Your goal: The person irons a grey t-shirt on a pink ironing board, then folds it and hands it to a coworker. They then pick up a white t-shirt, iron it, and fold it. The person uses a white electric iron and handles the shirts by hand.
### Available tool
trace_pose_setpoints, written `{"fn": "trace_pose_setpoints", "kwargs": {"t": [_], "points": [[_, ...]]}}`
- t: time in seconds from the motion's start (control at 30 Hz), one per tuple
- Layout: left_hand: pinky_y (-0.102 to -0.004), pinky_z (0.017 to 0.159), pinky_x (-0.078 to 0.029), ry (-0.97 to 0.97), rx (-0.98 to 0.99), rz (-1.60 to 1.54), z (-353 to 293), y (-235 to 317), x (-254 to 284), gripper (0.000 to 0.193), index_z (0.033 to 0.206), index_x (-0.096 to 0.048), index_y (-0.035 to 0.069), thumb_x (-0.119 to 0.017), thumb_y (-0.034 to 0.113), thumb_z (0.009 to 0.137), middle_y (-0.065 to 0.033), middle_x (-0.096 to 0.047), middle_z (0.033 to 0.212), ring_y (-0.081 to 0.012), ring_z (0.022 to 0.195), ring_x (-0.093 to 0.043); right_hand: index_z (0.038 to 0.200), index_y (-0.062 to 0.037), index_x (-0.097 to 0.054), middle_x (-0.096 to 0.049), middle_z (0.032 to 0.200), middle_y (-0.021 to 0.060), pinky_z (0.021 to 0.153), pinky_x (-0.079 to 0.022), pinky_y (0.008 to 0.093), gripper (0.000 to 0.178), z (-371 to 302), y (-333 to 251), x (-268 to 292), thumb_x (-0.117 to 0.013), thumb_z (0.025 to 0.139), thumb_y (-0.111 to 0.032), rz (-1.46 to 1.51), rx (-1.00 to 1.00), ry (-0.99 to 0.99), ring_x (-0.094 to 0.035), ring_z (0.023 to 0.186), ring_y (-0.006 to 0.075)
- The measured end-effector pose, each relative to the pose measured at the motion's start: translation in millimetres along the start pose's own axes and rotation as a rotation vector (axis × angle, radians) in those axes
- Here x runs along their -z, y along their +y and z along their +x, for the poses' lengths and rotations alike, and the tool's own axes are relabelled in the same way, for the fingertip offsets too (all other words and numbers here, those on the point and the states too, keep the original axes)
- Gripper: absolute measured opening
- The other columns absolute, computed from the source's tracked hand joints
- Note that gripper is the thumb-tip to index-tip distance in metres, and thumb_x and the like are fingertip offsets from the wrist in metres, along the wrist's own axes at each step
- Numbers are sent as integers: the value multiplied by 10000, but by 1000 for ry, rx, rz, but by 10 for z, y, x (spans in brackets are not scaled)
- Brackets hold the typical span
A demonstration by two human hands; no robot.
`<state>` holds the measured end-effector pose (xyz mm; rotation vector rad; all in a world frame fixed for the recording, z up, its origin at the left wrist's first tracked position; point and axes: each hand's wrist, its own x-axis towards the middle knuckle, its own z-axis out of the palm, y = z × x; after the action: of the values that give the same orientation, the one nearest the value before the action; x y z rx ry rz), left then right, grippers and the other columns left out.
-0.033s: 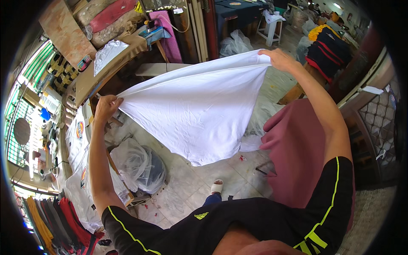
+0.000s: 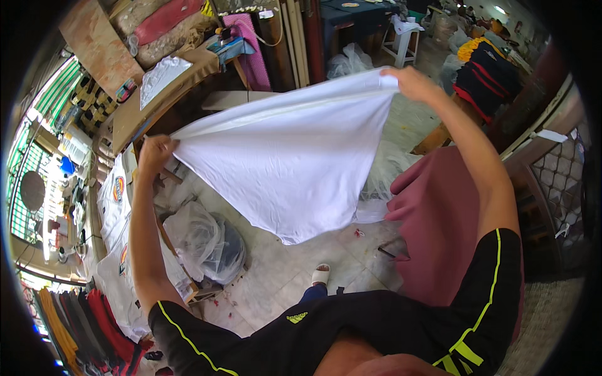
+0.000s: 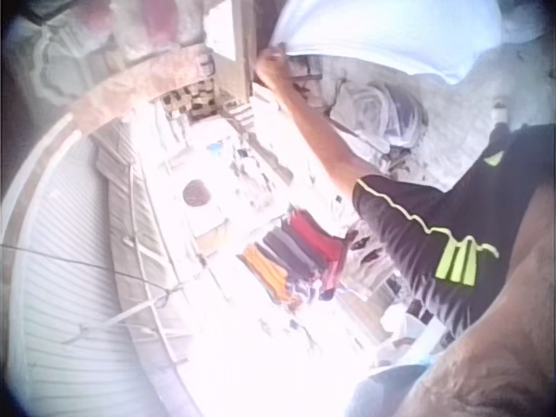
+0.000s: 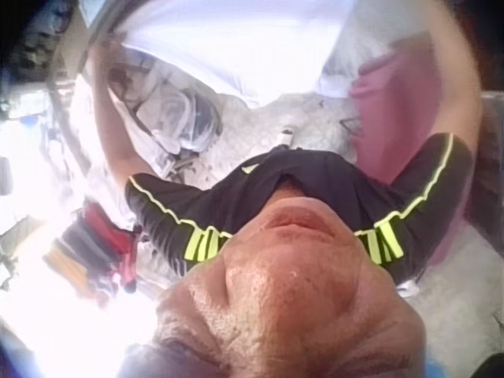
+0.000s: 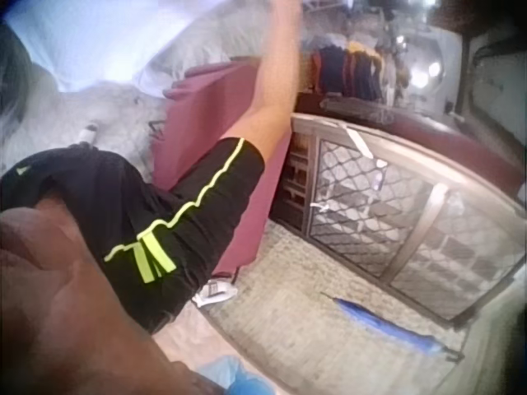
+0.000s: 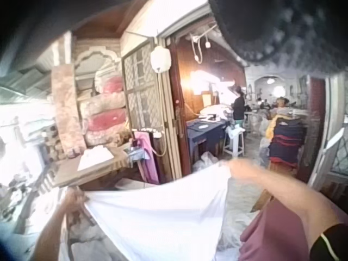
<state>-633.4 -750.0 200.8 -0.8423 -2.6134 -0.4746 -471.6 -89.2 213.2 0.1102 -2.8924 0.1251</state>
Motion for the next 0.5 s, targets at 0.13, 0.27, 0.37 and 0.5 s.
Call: {"fn": "trace_pose_setpoints", "kwargs": {"t": [0.13,0.27,0.37,0.5], "points": [[-360,647,-501,274,-22,181,501,-865,1402,273,970,-737,105,-606,326,878,-92,-688,765,-223,677,-639,1229,-109,-585,-671,1020,208,802,-526,432,347,809,-68,1259,-510,890,-88,-115,531,497,-665,924,344],[-333,669,-509,809,6,384,463,-762,2954,261,960,-721,44,-643,274,863,-87,-705,797,-201,712,-655,1119,-36,-644,-685,928,189,717,-519,396,298,697,-53,2712,-530,847,-74,-675,-132,555,-661,826,291],[-317,684,-505,1006,-147,338,-226,-289,2367,264,956,-718,24,-647,263,870,-79,-703,804,-188,726,-651,1092,-38,-649,-686,957,140,693,-527,369,255,275,119,2225,-514,902,-140,-899,-337,669,-648,771,238],[-296,704,-499,34,112,307,-1842,-97,459,269,951,-713,-3,-654,249,880,-68,-700,813,-169,745,-646,1035,-57,-686,-700,892,153,691,-525,400,259,-327,-15,-544,-540,827,-110,-286,-114,152,-663,746,269]]}}
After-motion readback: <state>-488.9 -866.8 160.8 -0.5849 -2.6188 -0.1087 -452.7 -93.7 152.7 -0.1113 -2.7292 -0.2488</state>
